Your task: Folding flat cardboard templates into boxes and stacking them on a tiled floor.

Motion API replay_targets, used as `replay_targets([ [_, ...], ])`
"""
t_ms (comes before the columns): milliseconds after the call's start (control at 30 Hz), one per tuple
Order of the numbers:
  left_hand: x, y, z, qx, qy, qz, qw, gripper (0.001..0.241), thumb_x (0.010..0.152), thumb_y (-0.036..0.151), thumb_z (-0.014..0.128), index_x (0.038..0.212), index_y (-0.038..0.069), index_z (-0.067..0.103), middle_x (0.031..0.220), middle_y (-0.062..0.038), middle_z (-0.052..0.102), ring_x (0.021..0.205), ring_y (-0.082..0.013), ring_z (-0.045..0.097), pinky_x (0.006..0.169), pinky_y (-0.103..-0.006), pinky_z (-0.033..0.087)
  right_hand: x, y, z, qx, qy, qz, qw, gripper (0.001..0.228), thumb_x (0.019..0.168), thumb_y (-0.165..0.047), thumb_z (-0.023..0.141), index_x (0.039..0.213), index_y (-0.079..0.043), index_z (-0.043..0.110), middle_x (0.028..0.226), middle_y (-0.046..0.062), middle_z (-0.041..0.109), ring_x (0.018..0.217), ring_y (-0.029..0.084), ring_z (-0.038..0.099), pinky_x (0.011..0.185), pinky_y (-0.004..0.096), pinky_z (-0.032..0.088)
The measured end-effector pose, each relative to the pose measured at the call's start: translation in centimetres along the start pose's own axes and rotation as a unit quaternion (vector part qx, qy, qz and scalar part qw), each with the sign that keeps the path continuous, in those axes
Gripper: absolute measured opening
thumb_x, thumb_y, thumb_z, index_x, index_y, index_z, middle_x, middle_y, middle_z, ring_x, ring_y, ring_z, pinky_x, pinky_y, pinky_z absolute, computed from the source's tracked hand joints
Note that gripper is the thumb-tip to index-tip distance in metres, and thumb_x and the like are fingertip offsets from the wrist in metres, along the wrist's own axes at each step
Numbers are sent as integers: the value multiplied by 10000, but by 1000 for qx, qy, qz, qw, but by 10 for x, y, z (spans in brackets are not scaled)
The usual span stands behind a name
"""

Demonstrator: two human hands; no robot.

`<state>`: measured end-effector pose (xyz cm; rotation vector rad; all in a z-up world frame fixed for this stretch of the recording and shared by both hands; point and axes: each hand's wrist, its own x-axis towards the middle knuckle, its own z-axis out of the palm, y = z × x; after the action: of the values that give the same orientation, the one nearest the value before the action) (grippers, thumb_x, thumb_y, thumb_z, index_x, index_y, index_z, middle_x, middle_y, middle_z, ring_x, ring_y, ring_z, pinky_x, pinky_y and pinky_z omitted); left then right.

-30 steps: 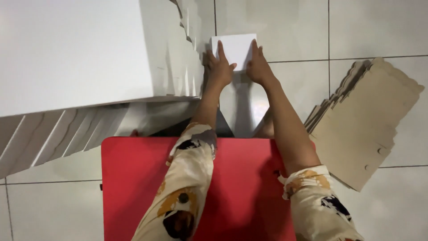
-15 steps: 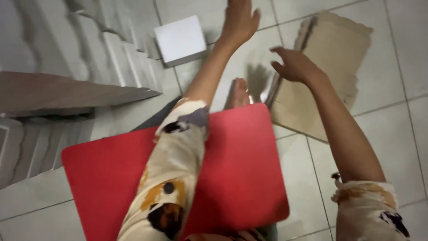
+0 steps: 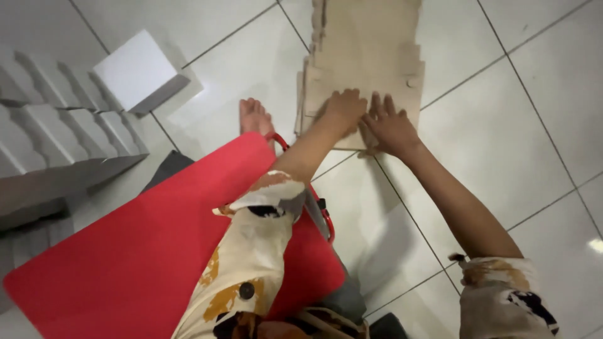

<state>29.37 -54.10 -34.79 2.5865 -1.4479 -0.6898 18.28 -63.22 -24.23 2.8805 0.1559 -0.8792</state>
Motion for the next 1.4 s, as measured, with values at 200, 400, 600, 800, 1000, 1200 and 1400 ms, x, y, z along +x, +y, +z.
replay_targets([
  [200, -88, 65, -93, 135, -144, -48, 979, 1009, 956, 114, 714, 1651, 113, -17, 1680, -253, 189, 1534, -409, 246, 1160, -675, 244, 3, 18, 10, 23, 42, -33, 998, 1033, 760, -498, 844, 1583, -102, 361, 1653, 264, 307, 1503, 497, 312, 1015, 639, 501],
  [400, -69, 44, -77, 152, -133, -21, 979, 821, 920, 106, 740, 1607, 88, 291, 1699, -140, 197, 1531, -316, 278, 1140, -637, 321, -14, 27, -20, 114, 11, -31, 993, 799, 785, -501, 807, 1502, -260, 549, 1674, 167, 343, 1527, 441, 312, 1096, 602, 471],
  [600, -24, -10, 14, -26, -53, 0, 998, 216, 867, -28, 667, 1042, 59, 759, 1104, -142, 741, 1001, -334, 726, 802, -537, 590, -10, 51, 1, 275, 15, -14, 961, 312, 1011, -206, 602, 1274, -104, 735, 1508, 185, 576, 1435, 408, 481, 1119, 559, 448],
  [800, 0, -16, -47, 119, 23, 40, 992, 232, 799, -16, 713, 849, 205, 764, 872, -1, 761, 847, -279, 749, 606, -418, 576, -27, 77, -17, 250, 101, 16, 963, 331, 1018, -252, 483, 1297, -206, 653, 1218, 145, 727, 1002, 433, 678, 802, 536, 505],
  [1000, -32, 16, -179, 265, 524, 66, 807, 388, 818, 210, 647, 1200, 151, 618, 890, 20, 702, 777, -195, 682, 645, -311, 547, -85, 88, -103, -54, 439, 101, 891, 362, 1160, -175, 578, 1470, -277, 736, 833, 63, 739, 672, 280, 707, 504, 398, 511],
  [1200, -205, 57, -272, 265, 586, 87, 761, 333, 973, 124, 647, 1301, 119, 592, 1092, 11, 728, 902, -168, 691, 791, -297, 550, -180, 11, -180, -64, 585, -11, 809, 527, 1008, 148, 611, 1492, -36, 710, 1445, 131, 777, 1157, 407, 751, 946, 464, 617],
  [1400, -482, 91, -213, 216, 344, -27, 913, 425, 1065, 136, 415, 1464, 35, 520, 1489, -199, 530, 1386, -332, 536, 1202, -413, 404, -243, -143, -171, 102, 431, -261, 858, 444, 1125, -141, 298, 1473, -26, 549, 1519, 201, 559, 1418, 369, 553, 1239, 532, 374],
])
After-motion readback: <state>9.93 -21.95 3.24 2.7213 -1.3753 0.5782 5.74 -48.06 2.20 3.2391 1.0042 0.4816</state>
